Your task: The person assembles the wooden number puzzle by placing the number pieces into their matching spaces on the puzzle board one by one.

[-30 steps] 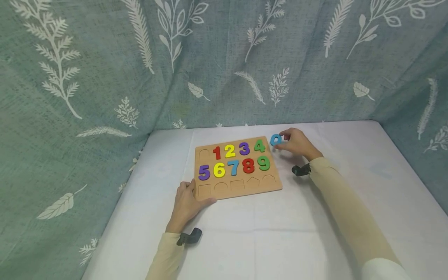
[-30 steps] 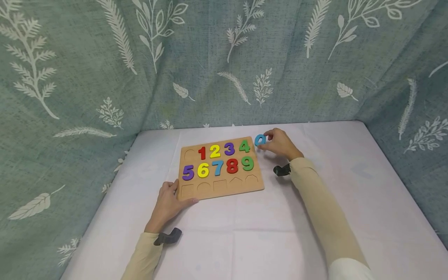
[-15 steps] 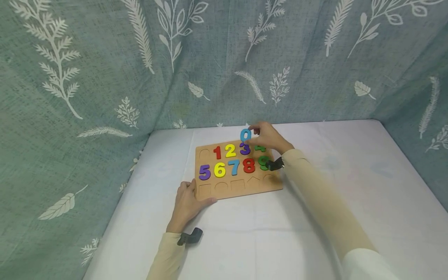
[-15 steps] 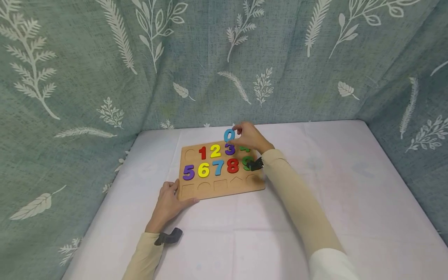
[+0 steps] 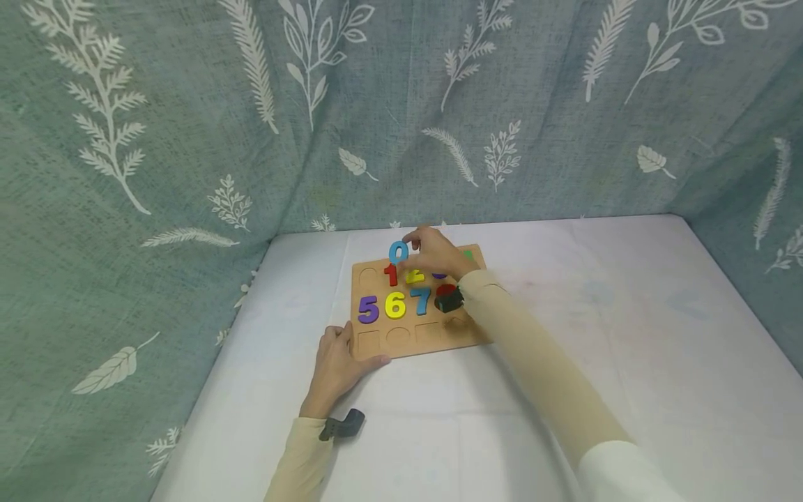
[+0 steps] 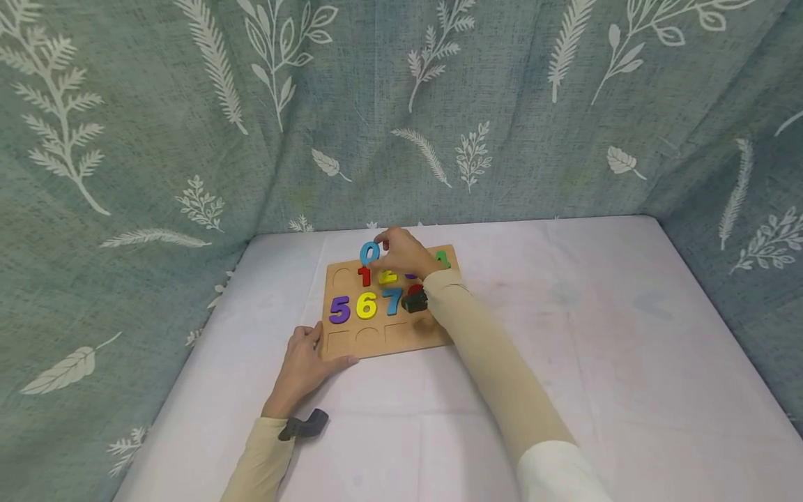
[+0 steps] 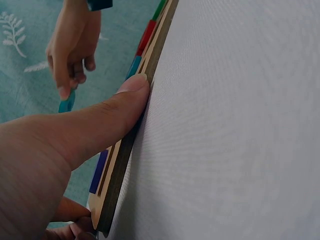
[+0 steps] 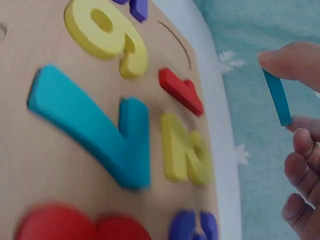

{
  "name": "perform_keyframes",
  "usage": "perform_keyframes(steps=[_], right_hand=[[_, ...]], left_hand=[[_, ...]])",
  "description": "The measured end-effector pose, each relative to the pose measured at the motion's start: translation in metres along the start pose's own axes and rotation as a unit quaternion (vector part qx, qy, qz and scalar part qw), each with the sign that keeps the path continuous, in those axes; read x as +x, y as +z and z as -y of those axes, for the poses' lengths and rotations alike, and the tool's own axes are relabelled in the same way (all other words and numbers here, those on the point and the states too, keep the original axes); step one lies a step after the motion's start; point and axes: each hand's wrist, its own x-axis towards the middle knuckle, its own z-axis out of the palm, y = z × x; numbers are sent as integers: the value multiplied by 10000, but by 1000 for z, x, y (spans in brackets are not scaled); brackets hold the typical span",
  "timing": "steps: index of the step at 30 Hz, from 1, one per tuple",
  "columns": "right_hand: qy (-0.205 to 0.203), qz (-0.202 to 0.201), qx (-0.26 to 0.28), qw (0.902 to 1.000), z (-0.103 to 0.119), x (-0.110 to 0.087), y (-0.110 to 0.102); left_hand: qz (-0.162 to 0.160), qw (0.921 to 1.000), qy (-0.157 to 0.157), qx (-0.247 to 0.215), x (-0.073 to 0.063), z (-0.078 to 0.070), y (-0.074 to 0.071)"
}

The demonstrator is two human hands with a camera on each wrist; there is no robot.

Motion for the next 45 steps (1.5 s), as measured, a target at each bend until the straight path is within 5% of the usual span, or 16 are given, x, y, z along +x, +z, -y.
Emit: perform_keyframes(steps=[6, 14, 22, 32, 45], right_hand=[[44, 139, -45, 9999, 9, 8, 23], [-424, 220, -747, 9961, 17, 20, 49], [-278, 330, -980, 9942, 21, 24, 68], [-259, 730, -1449, 9864, 24, 30, 77], [229, 650, -1465, 9868, 35, 32, 85]], left_hand=[[-18, 10000, 90, -22, 1, 3, 0], [-57, 9997, 226, -56, 1, 5, -2], [-93, 9995, 304, -84, 0, 5, -1], [-121, 9993, 337, -70, -2, 3, -3], [-191, 9986, 478, -141, -1, 6, -4]])
